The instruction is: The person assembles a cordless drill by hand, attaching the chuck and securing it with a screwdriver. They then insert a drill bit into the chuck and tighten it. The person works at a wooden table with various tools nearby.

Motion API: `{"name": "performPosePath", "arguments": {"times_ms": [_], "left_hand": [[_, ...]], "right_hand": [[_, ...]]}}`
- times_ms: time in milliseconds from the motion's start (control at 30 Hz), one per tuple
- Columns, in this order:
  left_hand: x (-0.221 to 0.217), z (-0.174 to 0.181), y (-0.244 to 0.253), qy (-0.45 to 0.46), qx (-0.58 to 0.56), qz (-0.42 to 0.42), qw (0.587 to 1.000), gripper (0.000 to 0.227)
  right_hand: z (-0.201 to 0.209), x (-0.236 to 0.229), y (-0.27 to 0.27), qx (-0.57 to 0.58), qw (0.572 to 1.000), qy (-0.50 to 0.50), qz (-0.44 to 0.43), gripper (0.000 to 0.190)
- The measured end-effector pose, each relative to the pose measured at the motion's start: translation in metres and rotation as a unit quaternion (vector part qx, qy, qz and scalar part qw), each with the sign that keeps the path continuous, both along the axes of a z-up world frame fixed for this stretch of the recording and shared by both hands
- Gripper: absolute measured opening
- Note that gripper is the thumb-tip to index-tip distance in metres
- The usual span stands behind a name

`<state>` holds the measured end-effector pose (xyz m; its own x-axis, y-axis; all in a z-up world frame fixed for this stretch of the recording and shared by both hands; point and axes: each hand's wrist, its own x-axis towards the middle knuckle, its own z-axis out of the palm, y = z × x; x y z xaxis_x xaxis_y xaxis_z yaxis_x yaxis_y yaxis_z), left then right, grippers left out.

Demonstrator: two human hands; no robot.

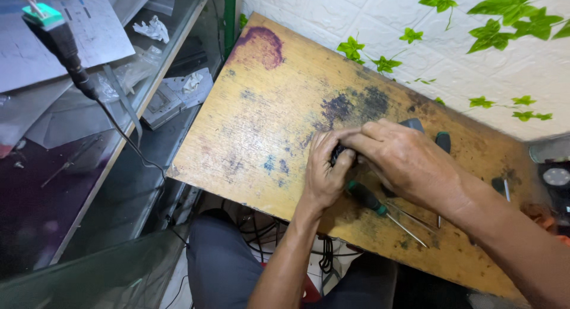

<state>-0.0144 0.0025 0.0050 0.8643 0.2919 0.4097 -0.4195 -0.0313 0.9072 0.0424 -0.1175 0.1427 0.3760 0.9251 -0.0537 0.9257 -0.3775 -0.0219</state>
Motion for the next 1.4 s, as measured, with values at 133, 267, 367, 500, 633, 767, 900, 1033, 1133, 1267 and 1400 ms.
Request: {"name": "performPosePath", "arguments": {"times_ms": [133,267,367,500,633,767,900,1033,1133,1267,1400], "left_hand": [[0.006,0.001,-0.010,-0.011,-0.003,0.042,0.999,0.054],[0.004,0.007,-0.018,-0.033,0.000,0.109,0.993,0.051],[0.003,0.006,-0.023,-0.022,-0.008,0.115,0.993,0.055],[0.002,0.002,-0.027,-0.009,-0.025,0.108,0.994,0.045],[0.008,-0.009,-0.030,-0.002,-0.060,0.108,0.992,0.034],[0.010,-0.011,-0.033,-0.031,-0.090,0.112,0.989,0.030],[0.012,-0.009,-0.036,-0.045,-0.101,0.115,0.987,0.029],[0.014,-0.005,-0.037,-0.046,-0.092,0.122,0.987,0.029],[0.015,-0.001,-0.040,-0.095,-0.081,0.147,0.981,0.026],[0.013,0.008,-0.044,-0.073,-0.071,0.153,0.983,0.016],[0.013,0.009,-0.047,-0.074,-0.070,0.167,0.981,0.015]], "right_hand": [[0.010,-0.008,0.005,-0.001,0.999,0.007,-0.052,0.056],[0.012,-0.007,-0.004,0.094,0.984,0.095,-0.120,0.054],[0.011,-0.005,-0.010,0.158,0.941,0.204,-0.221,0.054],[-0.005,0.000,-0.021,0.231,0.893,0.228,-0.312,0.023],[-0.006,0.009,-0.020,0.258,0.847,0.305,-0.351,0.014],[-0.003,0.015,-0.018,0.221,0.810,0.374,-0.393,0.015],[-0.003,0.023,-0.017,0.180,0.804,0.404,-0.398,0.011],[-0.004,0.027,-0.018,0.172,0.804,0.416,-0.388,0.012],[-0.002,0.026,-0.020,0.161,0.823,0.401,-0.369,0.012],[-0.016,0.020,-0.034,0.092,0.877,0.334,-0.333,0.020],[-0.018,0.016,-0.038,0.126,0.853,0.373,-0.342,0.025]]}}
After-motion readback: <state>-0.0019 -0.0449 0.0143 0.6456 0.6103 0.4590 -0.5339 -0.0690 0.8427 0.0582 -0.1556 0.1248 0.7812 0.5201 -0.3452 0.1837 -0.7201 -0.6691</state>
